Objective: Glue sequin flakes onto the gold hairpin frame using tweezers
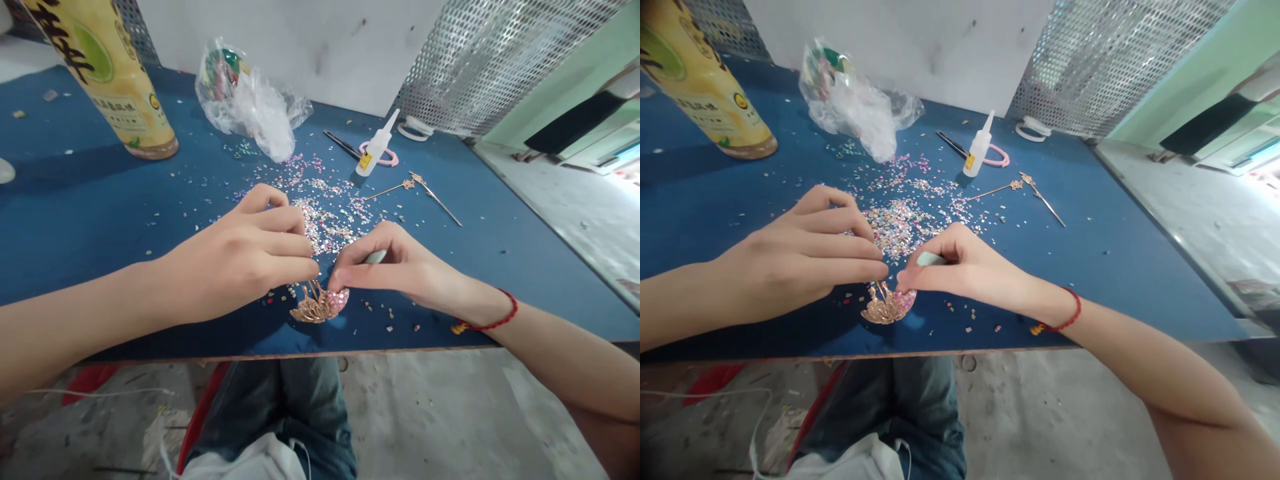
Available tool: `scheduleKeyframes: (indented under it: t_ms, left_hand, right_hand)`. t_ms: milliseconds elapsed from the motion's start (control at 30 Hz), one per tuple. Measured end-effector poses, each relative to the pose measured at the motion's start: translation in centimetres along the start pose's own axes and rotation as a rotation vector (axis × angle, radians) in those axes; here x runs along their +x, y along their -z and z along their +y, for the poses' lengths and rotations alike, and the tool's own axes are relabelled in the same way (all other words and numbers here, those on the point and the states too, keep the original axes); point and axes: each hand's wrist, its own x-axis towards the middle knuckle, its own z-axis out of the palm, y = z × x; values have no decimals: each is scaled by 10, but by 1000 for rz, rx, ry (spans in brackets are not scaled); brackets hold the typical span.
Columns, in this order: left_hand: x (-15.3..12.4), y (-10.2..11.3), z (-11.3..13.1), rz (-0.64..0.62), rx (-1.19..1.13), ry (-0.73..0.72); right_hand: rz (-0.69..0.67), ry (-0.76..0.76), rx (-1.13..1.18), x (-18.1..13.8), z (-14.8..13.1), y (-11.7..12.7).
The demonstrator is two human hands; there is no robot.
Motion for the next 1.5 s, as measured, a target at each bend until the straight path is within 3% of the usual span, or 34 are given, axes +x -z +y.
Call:
scheduleKeyframes:
  t_ms: [467,767,1233,1500]
  left_hand:
    - [1,0,2,2,49,9]
    - [2,0,2,3,31,20]
    - [5,-1,4,-41,-75,10]
    - [2,-1,1,-22,-21,36]
  right_hand:
    - [23,-22,-141,0,-6,-6]
    - [18,10,-35,0,-2,-2]
    - [5,-27,-180,-1,-8,-6]
    - [44,-8,-84,-2,-5,-2]
